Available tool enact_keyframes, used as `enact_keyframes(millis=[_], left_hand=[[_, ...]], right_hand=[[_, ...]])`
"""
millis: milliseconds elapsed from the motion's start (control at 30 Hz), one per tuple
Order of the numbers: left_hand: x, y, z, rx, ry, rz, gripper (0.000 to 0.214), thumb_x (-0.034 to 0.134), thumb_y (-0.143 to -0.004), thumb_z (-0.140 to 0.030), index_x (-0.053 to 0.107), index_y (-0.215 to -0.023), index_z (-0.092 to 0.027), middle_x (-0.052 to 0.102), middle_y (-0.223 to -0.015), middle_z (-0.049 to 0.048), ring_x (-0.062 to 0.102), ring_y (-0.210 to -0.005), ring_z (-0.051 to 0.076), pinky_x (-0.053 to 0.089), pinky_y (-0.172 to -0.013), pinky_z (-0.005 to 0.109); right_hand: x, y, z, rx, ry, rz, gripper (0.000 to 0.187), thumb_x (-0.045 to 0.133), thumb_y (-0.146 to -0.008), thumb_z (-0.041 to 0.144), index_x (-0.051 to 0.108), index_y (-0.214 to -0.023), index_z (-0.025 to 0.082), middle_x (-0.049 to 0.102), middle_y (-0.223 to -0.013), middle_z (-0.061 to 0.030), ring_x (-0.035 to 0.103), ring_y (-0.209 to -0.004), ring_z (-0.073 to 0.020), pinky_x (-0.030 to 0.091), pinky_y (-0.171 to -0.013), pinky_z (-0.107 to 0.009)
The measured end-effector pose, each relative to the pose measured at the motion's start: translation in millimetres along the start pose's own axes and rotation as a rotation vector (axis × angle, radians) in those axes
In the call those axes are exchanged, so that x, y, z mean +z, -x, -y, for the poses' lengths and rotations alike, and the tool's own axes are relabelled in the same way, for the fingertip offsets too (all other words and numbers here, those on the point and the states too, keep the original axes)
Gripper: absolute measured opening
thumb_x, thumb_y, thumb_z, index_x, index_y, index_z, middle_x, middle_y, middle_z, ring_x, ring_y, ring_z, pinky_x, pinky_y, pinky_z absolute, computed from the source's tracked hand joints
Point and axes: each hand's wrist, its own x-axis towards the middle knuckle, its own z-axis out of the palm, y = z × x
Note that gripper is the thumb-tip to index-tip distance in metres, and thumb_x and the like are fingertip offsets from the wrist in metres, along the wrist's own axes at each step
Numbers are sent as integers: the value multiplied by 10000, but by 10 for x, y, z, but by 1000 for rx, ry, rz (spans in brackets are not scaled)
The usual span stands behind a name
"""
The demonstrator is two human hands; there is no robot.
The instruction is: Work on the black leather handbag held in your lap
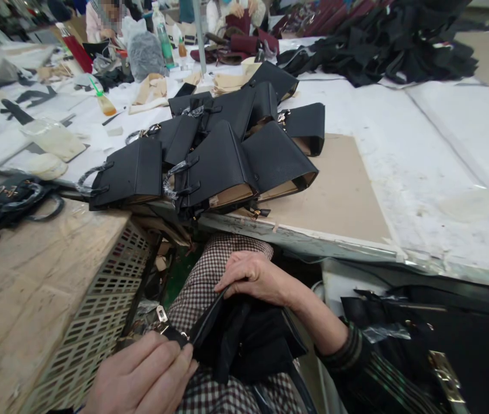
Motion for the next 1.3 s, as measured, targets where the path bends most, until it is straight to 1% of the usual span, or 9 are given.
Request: enact_keyframes(millis=[267,433,533,667,800,900,1067,1167,1300], left_hand=[[49,-58,76,-126,121,-32,216,621,-822,-29,689,-1027,-37,651,-708,69,599,-673,179,574,-592,297],[67,-113,121,-264,259,43,268,553,-880,-62,660,-1124,-86,615,-799,77,560,-727,172,540,-617,296],[87,-118,122,-290,273,58,306,525,-893,-55,642,-1175,-88,604,-832,88,551,-755,181,527,-642,314],[121,-97,97,-252,239,-48,232,542,-864,-1,683,-1026,-87,580,-715,57,501,-651,150,460,-554,273],[139,-69,4,-142,183,-116,140,585,-844,12,691,-858,-78,578,-623,37,507,-589,138,430,-492,257],[161,-46,-133,-56,141,-118,135,578,-880,-10,691,-848,-78,621,-638,30,563,-602,134,486,-498,247],[249,6,-317,-44,199,-198,305,448,-971,-23,661,-765,-97,654,-665,-9,594,-614,75,533,-536,173],[289,39,-323,31,195,-171,326,429,-981,-30,680,-786,-99,689,-710,-4,624,-669,88,568,-600,200],[271,49,-282,48,193,-152,352,407,-987,-33,696,-801,-107,707,-753,8,634,-709,92,579,-617,196]], right_hand=[[3,-34,40,-8,16,-10,274,646,-928,444,781,-1021,224,751,-865,-41,615,-837,-177,486,-779,-298],[18,-69,116,7,14,-36,289,644,-927,455,787,-983,209,750,-837,-34,619,-813,-167,487,-748,-274],[19,-70,142,14,24,-40,269,657,-924,441,788,-983,215,744,-830,-30,622,-815,-165,486,-747,-269],[19,-36,144,-4,37,-32,257,660,-924,432,789,-995,221,742,-841,-38,624,-817,-170,485,-754,-280],[19,90,110,-43,11,-25,226,664,-934,400,775,-1030,229,756,-873,-38,631,-836,-175,486,-803,-306],[15,243,68,-48,-44,-10,179,659,-954,344,761,-1027,217,763,-919,-46,641,-875,-181,491,-834,-322],[6,426,35,7,-118,-52,177,633,-975,314,729,-905,183,761,-947,-70,653,-914,-188,488,-866,-353],[7,424,48,19,-126,-66,169,643,-969,306,717,-884,180,763,-948,-75,653,-923,-190,483,-883,-365],[5,375,69,30,-127,-64,169,642,-969,298,714,-880,174,762,-938,-79,654,-917,-187,490,-873,-363]])
